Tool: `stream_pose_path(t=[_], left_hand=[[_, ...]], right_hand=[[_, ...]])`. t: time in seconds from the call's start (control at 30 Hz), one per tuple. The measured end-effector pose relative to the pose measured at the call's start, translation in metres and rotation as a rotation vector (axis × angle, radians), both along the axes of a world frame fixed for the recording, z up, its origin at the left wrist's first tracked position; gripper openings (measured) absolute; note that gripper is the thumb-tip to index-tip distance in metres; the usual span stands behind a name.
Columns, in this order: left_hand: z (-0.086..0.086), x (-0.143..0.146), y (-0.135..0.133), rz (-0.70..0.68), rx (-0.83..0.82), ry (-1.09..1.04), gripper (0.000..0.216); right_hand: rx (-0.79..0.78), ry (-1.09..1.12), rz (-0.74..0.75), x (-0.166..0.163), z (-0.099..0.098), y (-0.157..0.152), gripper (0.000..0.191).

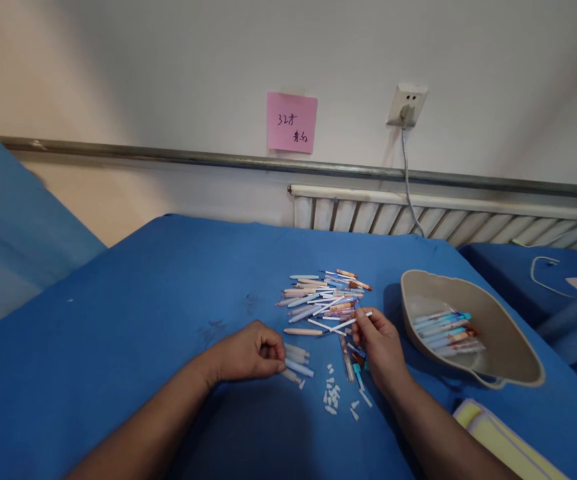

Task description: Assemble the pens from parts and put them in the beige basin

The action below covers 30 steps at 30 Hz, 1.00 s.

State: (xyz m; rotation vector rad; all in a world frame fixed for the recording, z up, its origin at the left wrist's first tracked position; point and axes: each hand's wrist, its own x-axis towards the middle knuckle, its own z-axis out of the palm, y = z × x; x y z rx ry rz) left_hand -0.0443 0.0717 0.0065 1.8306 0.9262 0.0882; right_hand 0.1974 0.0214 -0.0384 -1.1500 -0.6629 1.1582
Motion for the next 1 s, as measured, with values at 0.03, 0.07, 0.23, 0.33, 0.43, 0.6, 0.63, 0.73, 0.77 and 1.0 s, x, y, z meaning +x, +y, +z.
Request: stream_pose_path(t=[0.03, 0.07, 0.23, 0.33, 0.43, 0.6, 0.63, 0.73, 0.77, 1.0], left_hand=[[0.002, 0.000, -0.001, -0.046, 0.015, 0.025, 0.017], [0.005, 0.001, -0.003, -0.085, 0.050, 0.044, 0.015], [0.013, 0.007, -0.007, -0.181, 0.341, 0.123, 0.011], [0.016, 0.011, -0.012, -0.209, 0.452, 0.156, 0.010], [0.020, 0.014, -0.017, -0.246, 0.512, 0.150, 0.006], [0.019, 0.013, -0.015, -0.159, 0.410, 0.089, 0.007], [0.017, 0.012, -0.012, -0.089, 0.313, 0.028, 0.006], [0.006, 0.008, -0.001, 0.260, -0.058, -0.304, 0.018], [0.002, 0.007, 0.002, 0.394, -0.181, -0.441, 0.022], [-0.012, 0.010, 0.008, 0.795, -0.771, -0.854, 0.012]], right_hand=[[0.001, 0.002, 0.000, 0.000, 0.001, 0.000, 0.035], [-0.001, 0.001, -0.001, 0.000, 0.001, 0.000, 0.035], [-0.008, 0.004, 0.004, -0.001, 0.001, 0.000, 0.035], [0.001, 0.007, 0.015, 0.000, -0.001, 0.000, 0.036], [0.012, 0.001, 0.020, 0.000, -0.002, 0.000, 0.038], [0.001, -0.039, 0.004, 0.000, -0.002, 0.001, 0.041], [0.006, -0.046, -0.003, 0.000, -0.002, 0.001, 0.041], [0.020, -0.060, -0.017, 0.000, -0.003, 0.001, 0.037], [0.021, -0.062, -0.017, 0.000, -0.004, 0.001, 0.036], [0.003, -0.036, 0.011, 0.001, -0.010, -0.002, 0.031]])
